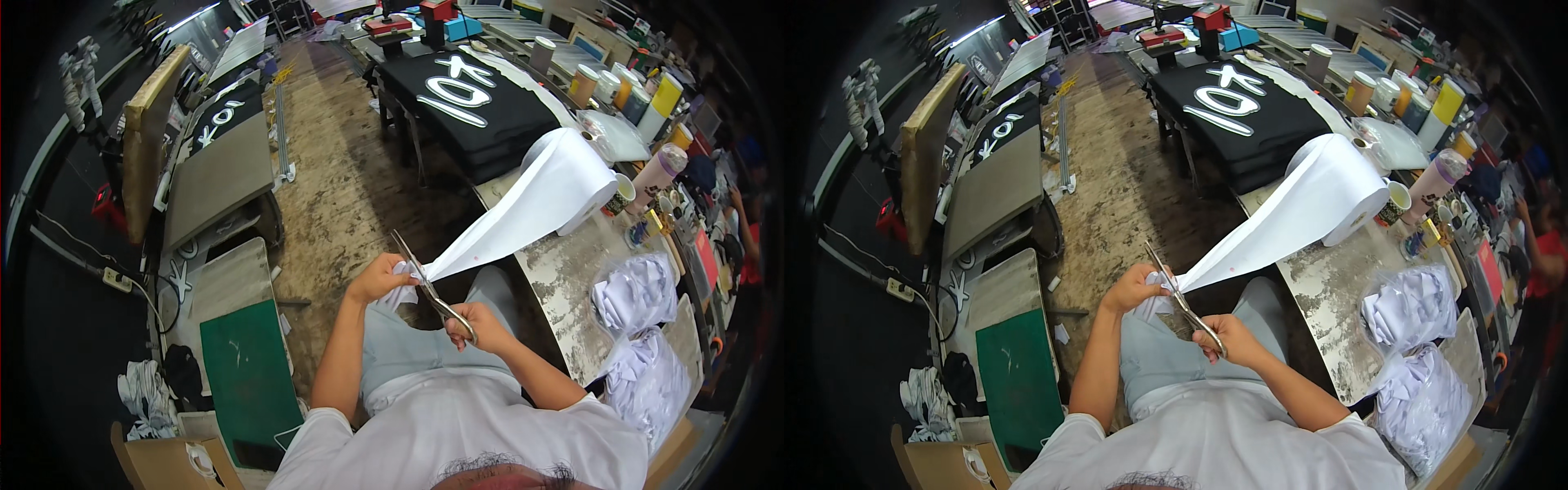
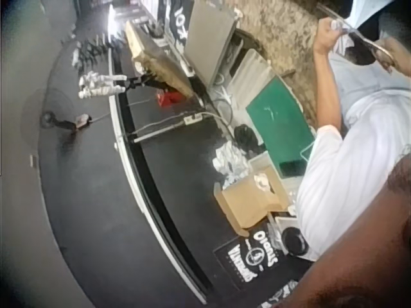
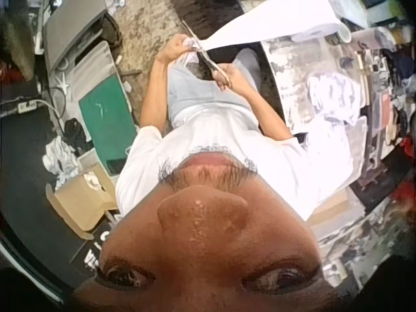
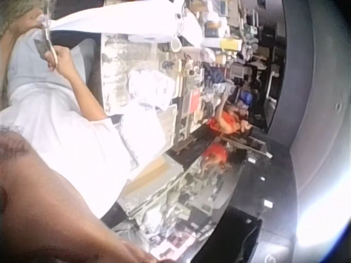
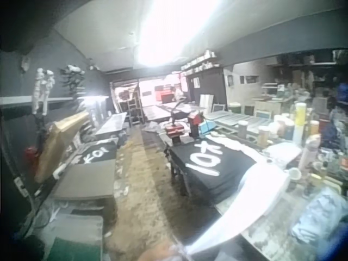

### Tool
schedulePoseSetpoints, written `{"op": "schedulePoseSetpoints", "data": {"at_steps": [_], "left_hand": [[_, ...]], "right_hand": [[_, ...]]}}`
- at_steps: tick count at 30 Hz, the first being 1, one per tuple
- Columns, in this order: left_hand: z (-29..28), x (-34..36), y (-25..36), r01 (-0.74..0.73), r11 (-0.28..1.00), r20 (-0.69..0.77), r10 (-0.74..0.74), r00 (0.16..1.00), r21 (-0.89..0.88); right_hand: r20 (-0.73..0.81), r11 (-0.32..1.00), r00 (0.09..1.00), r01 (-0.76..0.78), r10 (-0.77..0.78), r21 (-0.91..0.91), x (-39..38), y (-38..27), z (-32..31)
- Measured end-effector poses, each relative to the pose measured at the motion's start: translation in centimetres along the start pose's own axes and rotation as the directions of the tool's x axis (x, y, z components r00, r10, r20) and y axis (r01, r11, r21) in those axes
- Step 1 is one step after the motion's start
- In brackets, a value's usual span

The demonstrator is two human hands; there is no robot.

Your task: Cutting a strip of white fabric from a roll using scissors.

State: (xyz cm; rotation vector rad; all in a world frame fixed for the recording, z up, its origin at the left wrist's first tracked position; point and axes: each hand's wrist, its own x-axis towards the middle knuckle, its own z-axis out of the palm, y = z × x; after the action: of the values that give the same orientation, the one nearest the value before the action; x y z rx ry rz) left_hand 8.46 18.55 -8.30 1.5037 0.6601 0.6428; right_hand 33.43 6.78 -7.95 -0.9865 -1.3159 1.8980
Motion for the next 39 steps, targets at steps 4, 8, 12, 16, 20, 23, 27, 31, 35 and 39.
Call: {"op": "schedulePoseSetpoints", "data": {"at_steps": [4, 8, 12, 16, 20, 23, 27, 31, 35, 39], "left_hand": [[1.1, -0.2, 0.9, 0.072, 0.992, -0.048, -0.077, 0.996, -0.103], [0.9, 0.0, 0.1, 0.080, 0.997, -0.039, -0.081, 0.996, -0.016], [-0.5, -0.9, -0.9, 0.129, 0.992, -0.005, -0.129, 0.992, -0.008], [1.5, -0.2, 0.4, 0.089, 0.996, -0.024, -0.089, 0.996, 0.002], [4.3, 0.2, -1.1, -0.004, 0.976, -0.396, -0.084, 0.914, -0.217], [7.5, 0.6, -0.9, -0.061, 0.930, -0.472, -0.127, 0.872, -0.364], [11.2, 0.5, 1.6, -0.082, 0.771, -0.454, -0.283, 0.845, -0.632], [12.3, 0.5, -0.6, -0.149, 0.827, -0.506, -0.180, 0.844, -0.542], [13.6, -0.2, -1.2, -0.153, 0.859, -0.579, -0.187, 0.794, -0.488], [13.9, -1.2, -1.1, -0.120, 0.972, -0.654, -0.041, 0.755, -0.200]], "right_hand": [[0.027, 0.998, 0.999, 0.032, -0.034, 0.049, 0.1, -0.6, -0.2], [0.002, 0.989, 0.997, 0.070, -0.071, 0.131, 0.7, -0.4, 0.2], [0.020, 0.999, 1.000, 0.007, -0.008, 0.054, 0.5, -1.2, 0.1], [-0.036, 0.997, 0.999, 0.036, -0.034, 0.064, 0.5, -2.2, 0.1], [-0.338, 0.911, 0.889, 0.173, -0.308, -0.374, 2.3, -1.1, -0.4], [-0.415, 0.823, 0.836, 0.073, -0.359, -0.564, 2.4, -2.5, -0.1], [-0.446, 0.829, 0.797, 0.116, -0.406, -0.548, 3.1, -0.8, 0.8], [-0.477, 0.845, 0.745, 0.217, -0.466, -0.488, 3.8, 0.2, 0.7], [-0.522, 0.824, 0.700, 0.172, -0.488, -0.540, 3.9, 0.9, 0.4], [-0.509, 0.824, 0.701, 0.204, -0.500, -0.529, 3.6, 0.6, 0.4]]}}
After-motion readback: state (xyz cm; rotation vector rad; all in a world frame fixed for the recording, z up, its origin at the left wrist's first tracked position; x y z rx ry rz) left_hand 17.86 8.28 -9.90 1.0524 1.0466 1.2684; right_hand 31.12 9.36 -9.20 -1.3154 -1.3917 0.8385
